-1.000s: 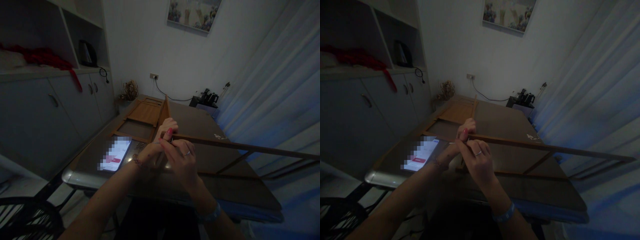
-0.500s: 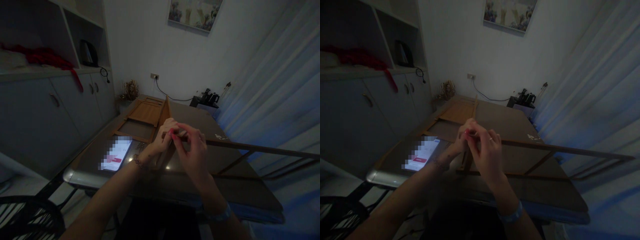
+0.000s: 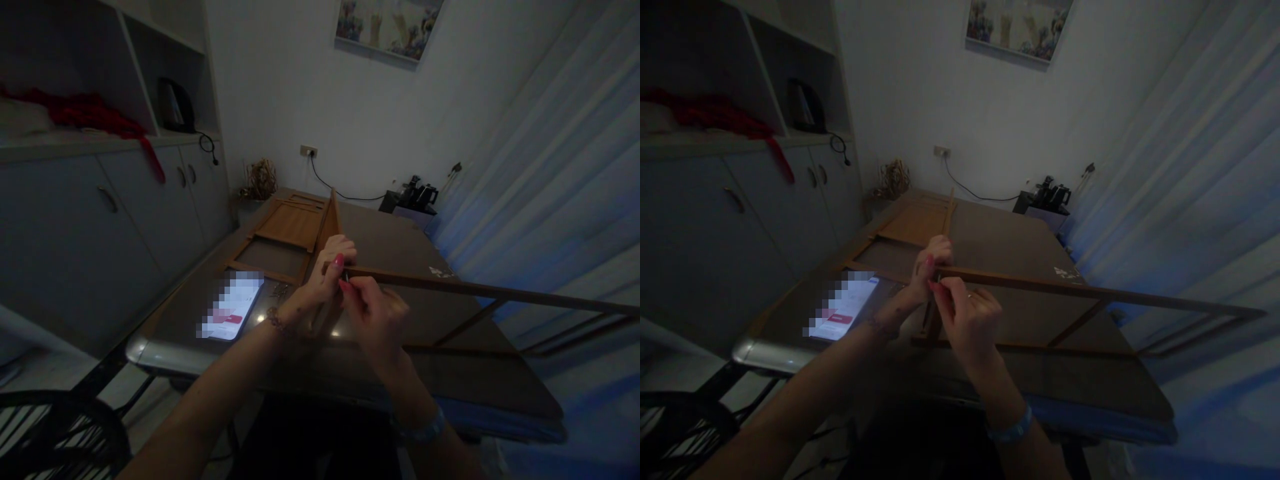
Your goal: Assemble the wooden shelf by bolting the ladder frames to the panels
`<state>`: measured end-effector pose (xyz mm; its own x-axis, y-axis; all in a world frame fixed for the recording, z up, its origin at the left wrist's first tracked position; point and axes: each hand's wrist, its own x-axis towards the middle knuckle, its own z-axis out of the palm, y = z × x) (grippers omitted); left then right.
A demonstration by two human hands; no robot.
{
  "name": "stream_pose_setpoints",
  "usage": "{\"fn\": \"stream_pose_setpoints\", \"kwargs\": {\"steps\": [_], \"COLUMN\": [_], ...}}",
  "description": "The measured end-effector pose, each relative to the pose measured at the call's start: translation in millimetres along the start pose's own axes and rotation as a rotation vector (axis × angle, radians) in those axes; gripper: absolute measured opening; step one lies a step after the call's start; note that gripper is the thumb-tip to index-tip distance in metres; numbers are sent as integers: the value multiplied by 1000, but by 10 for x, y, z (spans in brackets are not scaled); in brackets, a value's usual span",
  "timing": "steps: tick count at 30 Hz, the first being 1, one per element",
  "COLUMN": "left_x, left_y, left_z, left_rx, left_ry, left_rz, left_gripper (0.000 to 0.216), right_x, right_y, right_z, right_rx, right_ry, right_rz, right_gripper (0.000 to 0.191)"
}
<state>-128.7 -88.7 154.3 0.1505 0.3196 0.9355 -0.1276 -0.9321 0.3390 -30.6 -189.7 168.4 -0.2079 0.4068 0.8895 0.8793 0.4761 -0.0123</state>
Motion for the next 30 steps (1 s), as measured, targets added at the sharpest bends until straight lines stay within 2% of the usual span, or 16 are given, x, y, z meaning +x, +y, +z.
{"fn": "stream_pose_setpoints", "kwargs": {"steps": [2,4,9,12,15,17,18,20,22,24,26,30], "left_x": [-6,-8,3,10,13,15,16,22,30,38,43,42], "left_y": [-1,-5,1,19,32,41,46,57,68,74,74,61], "left_z": [1,0,-11,-13,-11,-12,-14,-25,-44,-69,-88,-89], "left_rx": [18,29,53,83,97,88,82,72,66,71,83,90], "left_ry": [12,12,-4,0,17,17,16,5,-15,-60,-99,-71], "left_rz": [-15,-20,21,15,13,12,9,4,1,10,28,50], "left_gripper": [55,55,55,56,57,56,56,56,55,56,57,54], "right_x": [-20,-22,41,79,77,52,38,11,-2,1,20,96], "right_y": [-57,-104,-149,-156,-178,-200,-210,-215,-186,-113,-11,194], "right_z": [29,18,-106,-135,-105,-69,-50,-16,12,36,53,50], "right_rx": [121,159,36,60,172,306,381,484,438,292,169,111], "right_ry": [-61,-113,-118,-107,-86,-62,-47,-26,-12,20,67,87], "right_rz": [153,236,194,186,258,374,429,478,369,133,-104,-405], "right_gripper": [27,31,26,23,24,14,15,33,31,16,9,16]}}
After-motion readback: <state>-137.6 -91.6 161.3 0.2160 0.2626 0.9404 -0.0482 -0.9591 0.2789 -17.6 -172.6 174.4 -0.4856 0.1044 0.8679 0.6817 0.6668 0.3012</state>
